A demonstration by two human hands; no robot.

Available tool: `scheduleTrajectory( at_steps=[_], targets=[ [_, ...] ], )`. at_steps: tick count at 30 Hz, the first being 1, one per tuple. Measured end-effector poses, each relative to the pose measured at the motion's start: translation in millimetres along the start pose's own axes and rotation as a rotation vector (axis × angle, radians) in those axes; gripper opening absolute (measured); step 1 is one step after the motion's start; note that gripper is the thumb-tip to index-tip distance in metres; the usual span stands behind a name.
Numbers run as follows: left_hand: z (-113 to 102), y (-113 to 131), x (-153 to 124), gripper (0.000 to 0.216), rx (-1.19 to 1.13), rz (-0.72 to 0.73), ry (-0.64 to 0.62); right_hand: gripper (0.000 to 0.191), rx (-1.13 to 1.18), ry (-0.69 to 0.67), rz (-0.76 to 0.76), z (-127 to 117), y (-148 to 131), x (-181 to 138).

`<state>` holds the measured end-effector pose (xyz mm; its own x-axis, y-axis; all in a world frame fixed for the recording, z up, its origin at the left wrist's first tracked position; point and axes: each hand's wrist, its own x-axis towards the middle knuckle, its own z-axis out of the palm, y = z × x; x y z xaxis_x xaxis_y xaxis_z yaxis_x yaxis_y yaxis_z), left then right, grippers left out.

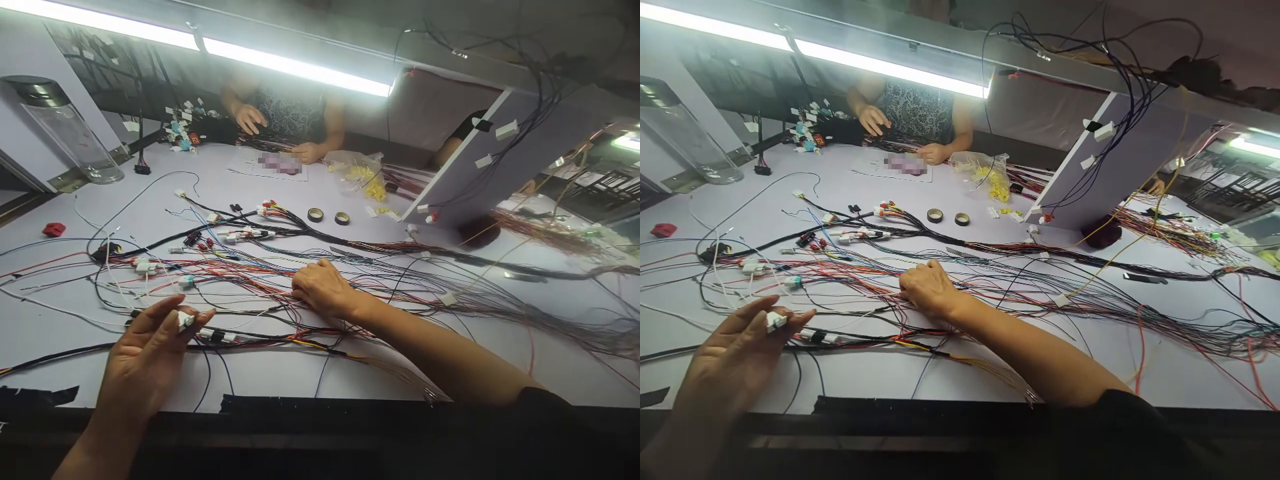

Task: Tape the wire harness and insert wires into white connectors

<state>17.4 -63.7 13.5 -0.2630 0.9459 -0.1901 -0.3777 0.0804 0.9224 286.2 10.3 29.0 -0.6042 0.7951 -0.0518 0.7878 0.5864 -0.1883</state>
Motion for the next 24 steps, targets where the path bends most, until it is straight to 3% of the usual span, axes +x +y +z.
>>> scheduleTrajectory(
  at_steps=[9, 20, 24],
  targets=[
    [20.6, -16.0, 0.7, 0.040, 0.116, -0.092, -0.174, 0.010, 0.239, 0.012, -0.010, -7.8, -4.2, 22.8],
    [17.1, -17.6, 0.3, 0.031, 0.029, -0.062, -0.270, 0.014, 0.577, -0.128, -0.124, -45.9, -69.1, 125.1],
    [16.7, -18.9, 0.8, 0.030, -0.012, -0.048, -0.278, 0.019, 0.744, -0.192, -0.029, -70.9, -95.7, 161.7]
  ],
)
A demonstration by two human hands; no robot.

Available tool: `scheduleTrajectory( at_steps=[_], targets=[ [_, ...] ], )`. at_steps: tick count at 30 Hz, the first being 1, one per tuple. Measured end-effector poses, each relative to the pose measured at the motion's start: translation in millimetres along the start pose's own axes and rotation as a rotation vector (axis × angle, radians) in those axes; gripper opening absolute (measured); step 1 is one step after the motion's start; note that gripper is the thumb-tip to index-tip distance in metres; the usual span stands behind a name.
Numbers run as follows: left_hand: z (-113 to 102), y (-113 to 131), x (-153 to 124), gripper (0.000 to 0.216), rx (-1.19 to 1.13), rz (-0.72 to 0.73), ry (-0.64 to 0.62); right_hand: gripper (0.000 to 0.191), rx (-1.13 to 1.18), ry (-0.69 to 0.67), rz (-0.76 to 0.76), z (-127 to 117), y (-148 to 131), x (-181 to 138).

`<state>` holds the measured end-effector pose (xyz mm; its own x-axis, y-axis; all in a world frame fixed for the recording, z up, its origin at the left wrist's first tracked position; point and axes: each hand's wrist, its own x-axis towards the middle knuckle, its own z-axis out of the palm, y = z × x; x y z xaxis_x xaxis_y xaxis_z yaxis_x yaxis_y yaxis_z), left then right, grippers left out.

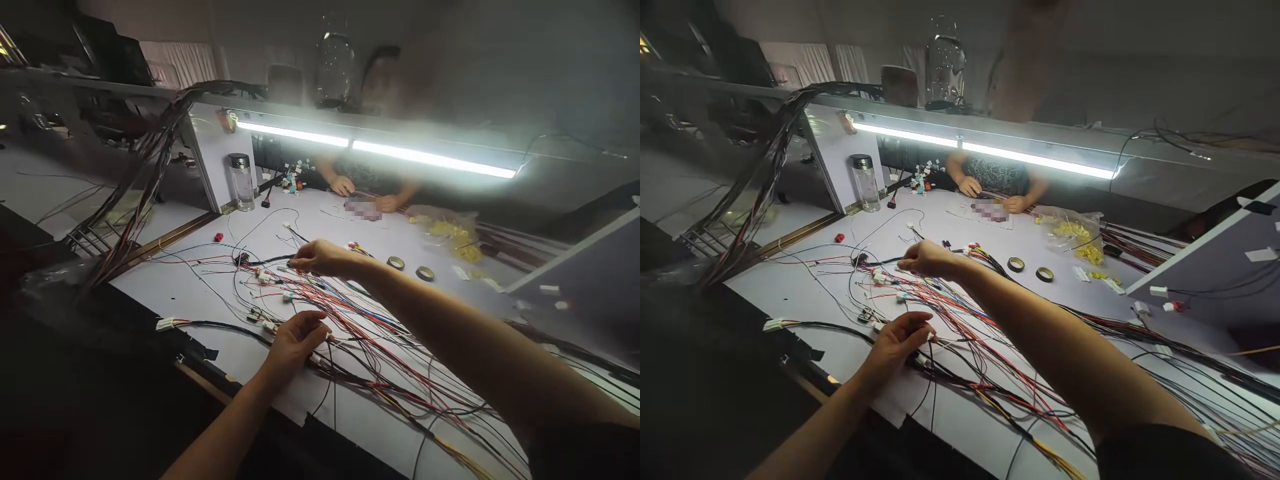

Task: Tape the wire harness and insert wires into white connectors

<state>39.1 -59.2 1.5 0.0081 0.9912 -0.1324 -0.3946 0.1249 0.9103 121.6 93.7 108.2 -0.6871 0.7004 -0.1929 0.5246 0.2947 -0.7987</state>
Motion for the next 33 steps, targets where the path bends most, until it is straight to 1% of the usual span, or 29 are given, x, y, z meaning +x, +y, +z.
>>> scheduleTrajectory(
  at_steps=[3, 5, 7, 9, 10, 12, 14, 16, 18, 19, 21, 23, 27, 33],
  targets=[
    [-0.8, -3.6, 1.1, 0.030, -0.006, 0.012, 0.000, 0.021, 0.082, 0.058, 0.037, -14.1, -33.8, 22.3],
    [-1.3, -4.8, 1.5, 0.030, -0.033, 0.019, 0.004, 0.022, 0.115, 0.140, 0.006, -27.8, -53.8, 30.1],
    [-2.9, -2.7, 1.4, 0.031, -0.100, 0.008, 0.012, 0.021, 0.145, 0.222, -0.061, -39.6, -65.8, 28.0],
    [-6.9, 4.2, 1.1, 0.033, -0.214, -0.010, 0.037, 0.019, 0.164, 0.292, -0.135, -41.6, -64.4, 15.9],
    [-10.0, 9.5, 1.0, 0.035, -0.274, -0.010, 0.055, 0.018, 0.167, 0.319, -0.164, -37.1, -57.9, 7.3],
    [-18.4, 22.6, 0.8, 0.040, -0.373, 0.017, 0.095, 0.021, 0.171, 0.368, -0.226, -15.7, -34.8, -12.6],
    [-28.6, 35.7, 0.4, 0.042, -0.435, 0.072, 0.136, 0.022, 0.169, 0.410, -0.231, 18.3, -5.2, -34.1],
    [-38.8, 44.8, -0.8, 0.038, -0.483, 0.091, 0.190, 0.021, 0.163, 0.430, -0.201, 56.4, 21.8, -56.5],
    [-47.1, 48.2, -3.6, 0.033, -0.500, 0.052, 0.243, 0.018, 0.126, 0.432, -0.186, 89.3, 40.6, -78.0],
    [-49.9, 48.1, -5.9, 0.032, -0.500, 0.031, 0.257, 0.017, 0.099, 0.428, -0.192, 102.1, 47.0, -87.6],
    [-52.7, 46.2, -11.8, 0.031, -0.483, 0.004, 0.268, 0.014, 0.034, 0.428, -0.231, 120.1, 55.7, -102.9],
    [-52.1, 44.2, -18.2, 0.030, -0.453, -0.011, 0.286, 0.013, -0.032, 0.468, -0.291, 130.4, 61.9, -112.6],
    [-47.1, 44.0, -26.5, 0.024, -0.394, -0.026, 0.336, 0.015, -0.148, 0.589, -0.417, 140.6, 71.4, -120.6],
    [-49.3, 47.5, -28.7, 0.022, -0.372, -0.009, 0.357, 0.021, -0.239, 0.603, -0.480, 143.8, 73.7, -127.3]
  ],
)
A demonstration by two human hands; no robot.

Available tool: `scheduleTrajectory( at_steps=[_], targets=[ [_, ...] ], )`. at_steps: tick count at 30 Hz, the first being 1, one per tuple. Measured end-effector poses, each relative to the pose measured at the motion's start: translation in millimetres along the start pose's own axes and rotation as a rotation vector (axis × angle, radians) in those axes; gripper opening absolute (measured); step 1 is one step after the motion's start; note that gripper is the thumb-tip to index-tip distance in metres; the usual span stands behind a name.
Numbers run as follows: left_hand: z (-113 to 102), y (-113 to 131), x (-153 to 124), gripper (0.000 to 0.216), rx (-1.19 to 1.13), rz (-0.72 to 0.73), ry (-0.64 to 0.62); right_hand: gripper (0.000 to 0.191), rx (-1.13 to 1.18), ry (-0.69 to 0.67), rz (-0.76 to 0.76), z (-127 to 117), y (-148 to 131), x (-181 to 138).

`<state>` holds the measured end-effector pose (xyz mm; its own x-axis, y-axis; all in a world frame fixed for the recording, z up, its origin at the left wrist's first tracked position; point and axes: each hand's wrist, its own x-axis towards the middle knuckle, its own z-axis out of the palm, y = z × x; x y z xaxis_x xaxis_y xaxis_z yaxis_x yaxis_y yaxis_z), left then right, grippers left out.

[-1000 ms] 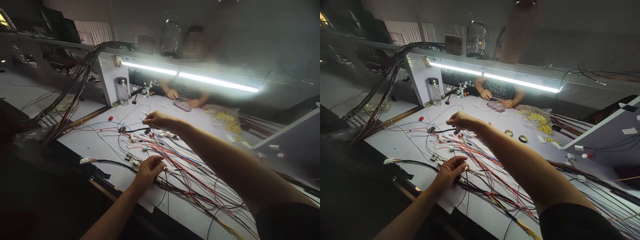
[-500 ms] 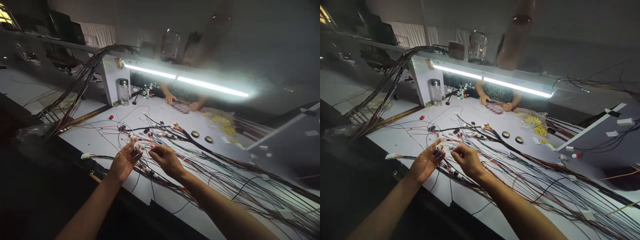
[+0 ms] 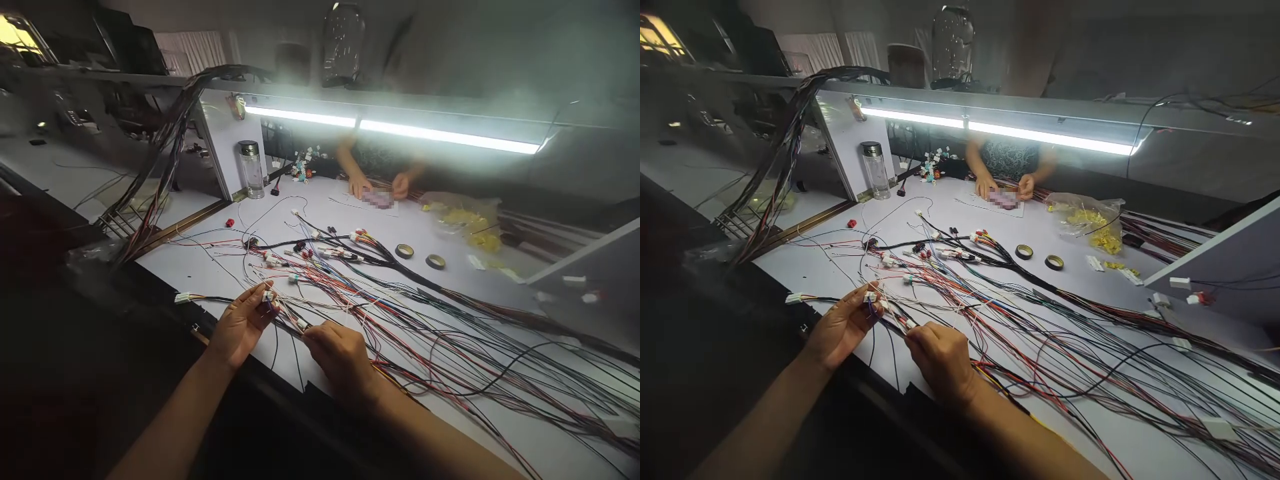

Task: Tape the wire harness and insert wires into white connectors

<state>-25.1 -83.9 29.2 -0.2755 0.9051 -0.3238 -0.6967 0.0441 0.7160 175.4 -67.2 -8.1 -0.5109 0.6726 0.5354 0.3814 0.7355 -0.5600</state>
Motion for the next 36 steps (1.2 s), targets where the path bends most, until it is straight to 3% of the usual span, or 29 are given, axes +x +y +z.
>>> scheduleTrajectory(
  at_steps=[12, 16, 21, 24, 30, 36],
  targets=[
    [-1.4, 9.4, -1.6, 0.027, 0.022, 0.087, 0.056, 0.016, -0.141, 0.052, -0.073, -1.1, 2.4, -0.7],
    [-2.0, 12.3, -5.4, 0.026, 0.036, 0.119, 0.057, 0.009, -0.166, 0.001, -0.051, -4.6, 4.3, 3.4],
    [-5.2, 16.7, -8.7, 0.019, 0.065, 0.173, 0.035, 0.017, -0.178, -0.140, 0.023, -22.3, -0.6, 29.1],
    [-4.2, 17.6, -12.0, 0.014, 0.095, 0.194, -0.001, 0.027, -0.075, -0.186, 0.073, -28.6, -12.8, 49.1],
    [1.3, 15.4, -20.7, 0.013, 0.150, 0.210, -0.006, 0.015, 0.275, -0.094, 0.159, -9.3, -40.7, 72.9],
    [1.0, 13.0, -24.4, 0.008, 0.212, 0.227, -0.058, 0.009, 0.488, -0.051, 0.255, 2.0, -44.3, 81.4]
  ],
)
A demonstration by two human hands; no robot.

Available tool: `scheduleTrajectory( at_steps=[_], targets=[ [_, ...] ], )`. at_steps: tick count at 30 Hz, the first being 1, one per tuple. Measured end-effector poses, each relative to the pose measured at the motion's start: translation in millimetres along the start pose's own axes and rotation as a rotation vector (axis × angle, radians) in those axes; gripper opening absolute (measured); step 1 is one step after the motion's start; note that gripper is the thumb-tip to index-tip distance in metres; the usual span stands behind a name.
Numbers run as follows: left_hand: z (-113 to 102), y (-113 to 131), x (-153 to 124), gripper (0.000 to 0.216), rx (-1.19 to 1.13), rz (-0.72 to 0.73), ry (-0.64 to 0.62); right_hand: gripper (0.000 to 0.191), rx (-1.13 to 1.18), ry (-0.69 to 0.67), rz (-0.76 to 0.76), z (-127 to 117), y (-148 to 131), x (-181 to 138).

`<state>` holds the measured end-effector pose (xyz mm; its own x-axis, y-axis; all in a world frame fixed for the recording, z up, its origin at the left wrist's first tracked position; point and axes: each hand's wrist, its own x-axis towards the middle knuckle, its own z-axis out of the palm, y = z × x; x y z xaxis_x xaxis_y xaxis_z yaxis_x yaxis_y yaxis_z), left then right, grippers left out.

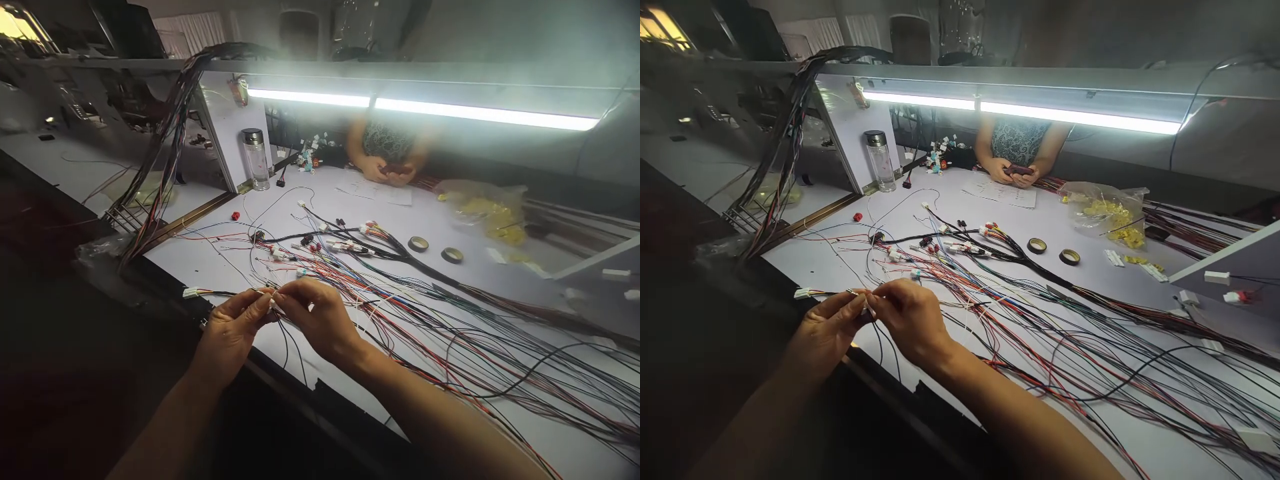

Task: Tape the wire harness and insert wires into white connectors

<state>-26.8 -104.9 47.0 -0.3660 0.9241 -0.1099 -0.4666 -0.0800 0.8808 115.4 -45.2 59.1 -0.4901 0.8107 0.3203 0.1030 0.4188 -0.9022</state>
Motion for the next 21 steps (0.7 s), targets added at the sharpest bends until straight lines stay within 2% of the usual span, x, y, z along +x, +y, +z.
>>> scheduleTrajectory(
  at_steps=[7, 12, 17, 21],
  targets=[
    [3.6, -1.0, -1.8, 0.009, 0.012, -0.036, 0.006, 0.007, -0.088, 0.037, -0.071, -6.8, -2.1, 1.9],
    [3.3, 6.5, -4.0, 0.023, 0.015, -0.025, 0.072, 0.007, -0.139, 0.076, -0.106, -13.2, -4.8, 2.6],
    [2.9, 16.7, -5.6, 0.025, -0.076, 0.000, 0.173, 0.008, -0.216, 0.082, -0.173, -19.7, -14.0, -3.6],
    [3.7, 18.5, -6.7, 0.025, -0.164, -0.054, 0.189, 0.012, -0.243, 0.076, -0.200, -19.4, -22.7, -10.8]
  ],
)
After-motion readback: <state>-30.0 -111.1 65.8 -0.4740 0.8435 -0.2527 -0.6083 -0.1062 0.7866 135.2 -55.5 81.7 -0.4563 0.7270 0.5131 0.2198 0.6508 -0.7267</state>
